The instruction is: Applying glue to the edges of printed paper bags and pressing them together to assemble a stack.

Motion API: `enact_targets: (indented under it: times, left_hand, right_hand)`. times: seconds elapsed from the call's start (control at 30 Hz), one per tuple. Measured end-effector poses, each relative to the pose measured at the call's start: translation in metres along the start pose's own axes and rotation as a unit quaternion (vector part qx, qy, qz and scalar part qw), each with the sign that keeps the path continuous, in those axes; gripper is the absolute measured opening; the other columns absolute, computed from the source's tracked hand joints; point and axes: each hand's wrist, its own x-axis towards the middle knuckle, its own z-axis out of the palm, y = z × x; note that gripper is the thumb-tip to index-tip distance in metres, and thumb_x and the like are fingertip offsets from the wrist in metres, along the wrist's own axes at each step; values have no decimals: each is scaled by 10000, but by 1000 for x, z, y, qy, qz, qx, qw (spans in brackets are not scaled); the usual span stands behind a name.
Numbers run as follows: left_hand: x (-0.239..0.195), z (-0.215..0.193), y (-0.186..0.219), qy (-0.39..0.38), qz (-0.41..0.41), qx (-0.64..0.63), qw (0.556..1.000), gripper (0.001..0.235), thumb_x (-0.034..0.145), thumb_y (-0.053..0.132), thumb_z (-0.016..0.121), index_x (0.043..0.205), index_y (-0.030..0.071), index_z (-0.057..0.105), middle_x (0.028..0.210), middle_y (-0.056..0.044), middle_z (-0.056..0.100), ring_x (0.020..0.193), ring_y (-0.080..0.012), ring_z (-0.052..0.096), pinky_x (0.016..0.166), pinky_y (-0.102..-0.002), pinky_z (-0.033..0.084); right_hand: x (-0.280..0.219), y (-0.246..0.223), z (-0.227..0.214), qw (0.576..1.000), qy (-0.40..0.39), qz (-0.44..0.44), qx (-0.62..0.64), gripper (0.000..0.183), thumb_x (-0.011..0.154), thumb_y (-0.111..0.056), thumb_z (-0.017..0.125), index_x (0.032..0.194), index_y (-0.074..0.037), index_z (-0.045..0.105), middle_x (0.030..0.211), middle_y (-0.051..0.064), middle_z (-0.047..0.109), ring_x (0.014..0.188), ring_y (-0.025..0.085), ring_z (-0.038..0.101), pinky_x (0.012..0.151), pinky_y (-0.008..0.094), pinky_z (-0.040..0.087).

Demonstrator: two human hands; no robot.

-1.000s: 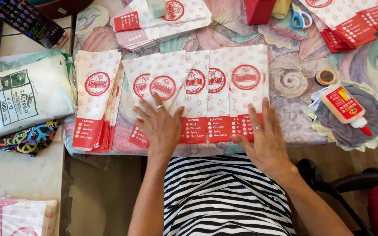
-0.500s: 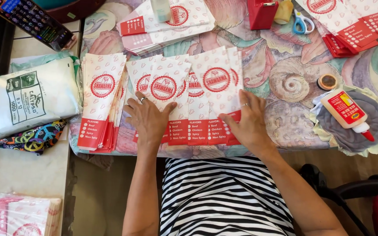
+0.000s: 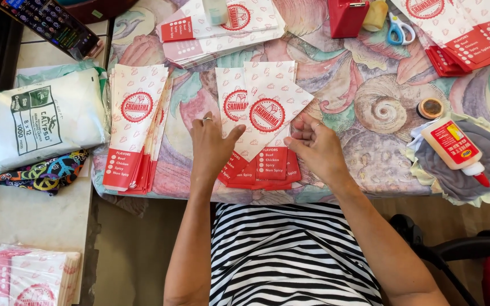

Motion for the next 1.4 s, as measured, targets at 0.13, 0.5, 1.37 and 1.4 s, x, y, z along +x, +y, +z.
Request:
enact_targets:
  times: [0.13,0.5,1.37,1.4]
  left_hand:
    - [-12,-12,28,-40,-11,-13,999,869,849,487,824,1373,-128,505,1262,-314,483,1260,-472,541,979,-536,506]
    - [-22,-22,41,-99,-2,-152,983,792,875,376,795,1424,-103,487,1322,-384,488,1090,-442,666,813,-507,614]
    - [-42,-6,17,-44,-55,-346,936,809,880,278,814,1439,-153,419,1296,-329,508,1079,-299,584,800,-399,595]
    - [-42,-5,17,-40,-51,-361,930,808,888,266,809,1446,-153,402,1290,-314,503,1079,-294,583,796,-388,594]
  right_hand:
    - [8,-17,15,999,-3,9,37,929,827,-120,883,1490,189,310,1292,295,577,1133,305,658,961,377,594]
    - [21,-49,32,989,-33,-24,-139,739,902,-153,776,1544,-45,428,1278,211,677,1240,407,627,1041,446,538]
    - [34,-93,54,960,-116,39,-252,693,784,-159,874,1342,36,512,1306,277,526,1270,508,562,1048,575,496]
    - [34,-95,54,965,-123,5,-232,694,775,-85,856,1353,32,491,1238,273,609,1210,508,617,1005,563,523]
